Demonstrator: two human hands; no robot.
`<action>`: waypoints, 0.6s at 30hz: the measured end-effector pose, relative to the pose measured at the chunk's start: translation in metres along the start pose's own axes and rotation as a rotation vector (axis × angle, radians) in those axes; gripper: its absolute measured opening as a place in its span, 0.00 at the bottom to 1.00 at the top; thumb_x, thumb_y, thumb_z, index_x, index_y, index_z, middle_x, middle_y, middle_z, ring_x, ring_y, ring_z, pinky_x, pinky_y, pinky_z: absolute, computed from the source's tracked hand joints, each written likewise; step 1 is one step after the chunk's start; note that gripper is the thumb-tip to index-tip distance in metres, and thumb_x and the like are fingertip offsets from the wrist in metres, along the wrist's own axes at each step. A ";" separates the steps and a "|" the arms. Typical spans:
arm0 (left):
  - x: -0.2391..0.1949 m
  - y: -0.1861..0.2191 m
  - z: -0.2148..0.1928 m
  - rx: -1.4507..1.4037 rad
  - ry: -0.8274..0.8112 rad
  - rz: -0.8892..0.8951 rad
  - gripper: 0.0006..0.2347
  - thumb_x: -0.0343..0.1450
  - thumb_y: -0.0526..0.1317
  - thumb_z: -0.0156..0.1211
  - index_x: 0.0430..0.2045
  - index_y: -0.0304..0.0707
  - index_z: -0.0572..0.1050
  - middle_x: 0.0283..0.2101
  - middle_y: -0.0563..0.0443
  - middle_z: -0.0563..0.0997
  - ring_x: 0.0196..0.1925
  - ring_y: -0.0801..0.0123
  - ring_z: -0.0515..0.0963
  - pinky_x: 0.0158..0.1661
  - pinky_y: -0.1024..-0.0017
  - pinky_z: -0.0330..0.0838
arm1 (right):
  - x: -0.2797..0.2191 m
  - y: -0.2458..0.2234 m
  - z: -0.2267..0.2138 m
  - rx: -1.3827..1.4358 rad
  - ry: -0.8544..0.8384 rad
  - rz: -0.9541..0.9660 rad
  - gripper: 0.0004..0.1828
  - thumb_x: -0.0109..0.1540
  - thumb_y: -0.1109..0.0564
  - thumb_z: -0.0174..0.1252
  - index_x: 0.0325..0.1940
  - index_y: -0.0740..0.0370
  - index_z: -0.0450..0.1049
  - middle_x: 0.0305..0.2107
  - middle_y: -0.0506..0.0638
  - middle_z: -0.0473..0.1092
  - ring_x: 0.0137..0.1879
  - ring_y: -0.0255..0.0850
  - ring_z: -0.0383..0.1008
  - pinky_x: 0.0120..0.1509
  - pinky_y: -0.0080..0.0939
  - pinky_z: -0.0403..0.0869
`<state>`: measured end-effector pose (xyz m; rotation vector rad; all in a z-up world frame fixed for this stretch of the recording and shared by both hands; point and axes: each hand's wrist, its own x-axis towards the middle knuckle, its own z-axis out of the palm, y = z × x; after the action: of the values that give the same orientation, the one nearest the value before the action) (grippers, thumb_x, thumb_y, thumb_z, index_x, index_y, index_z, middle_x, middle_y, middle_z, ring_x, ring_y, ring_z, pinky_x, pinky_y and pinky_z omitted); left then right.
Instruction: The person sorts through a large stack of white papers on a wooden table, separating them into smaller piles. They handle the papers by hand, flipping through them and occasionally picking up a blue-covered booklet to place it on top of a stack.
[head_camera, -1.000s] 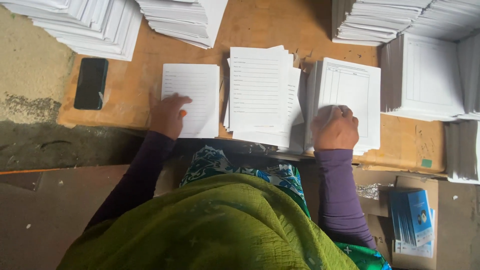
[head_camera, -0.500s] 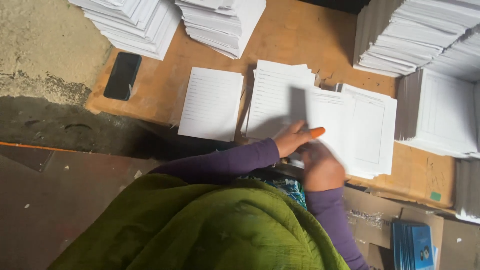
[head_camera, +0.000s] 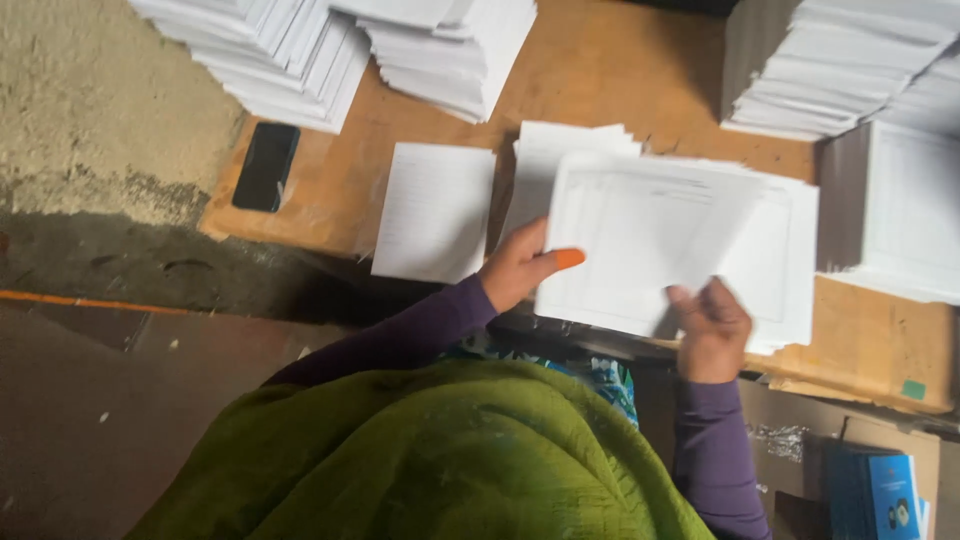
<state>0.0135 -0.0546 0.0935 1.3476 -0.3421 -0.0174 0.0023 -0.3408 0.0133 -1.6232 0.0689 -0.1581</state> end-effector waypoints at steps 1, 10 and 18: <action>0.002 0.007 0.000 0.117 0.017 -0.091 0.20 0.68 0.41 0.61 0.54 0.38 0.68 0.49 0.45 0.78 0.52 0.67 0.76 0.55 0.66 0.70 | -0.007 -0.025 0.008 -0.065 0.138 -0.046 0.12 0.60 0.64 0.65 0.31 0.55 0.66 0.21 0.43 0.62 0.30 0.34 0.65 0.40 0.37 0.70; 0.021 -0.032 0.034 1.269 0.015 -0.231 0.26 0.60 0.64 0.59 0.34 0.39 0.71 0.42 0.46 0.69 0.50 0.54 0.65 0.49 0.57 0.60 | -0.002 -0.064 -0.036 0.104 0.577 -0.265 0.16 0.63 0.72 0.52 0.52 0.62 0.74 0.42 0.47 0.73 0.46 0.38 0.71 0.51 0.40 0.75; 0.031 -0.066 0.043 1.415 0.065 -0.150 0.25 0.60 0.62 0.62 0.31 0.37 0.72 0.38 0.46 0.71 0.43 0.56 0.67 0.41 0.59 0.60 | -0.007 -0.060 -0.031 0.204 0.594 -0.156 0.19 0.63 0.73 0.50 0.54 0.59 0.75 0.46 0.46 0.75 0.46 0.35 0.74 0.53 0.34 0.78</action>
<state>0.0442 -0.1172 0.0452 2.7642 -0.1665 0.1744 -0.0117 -0.3666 0.0741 -1.3321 0.3701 -0.7413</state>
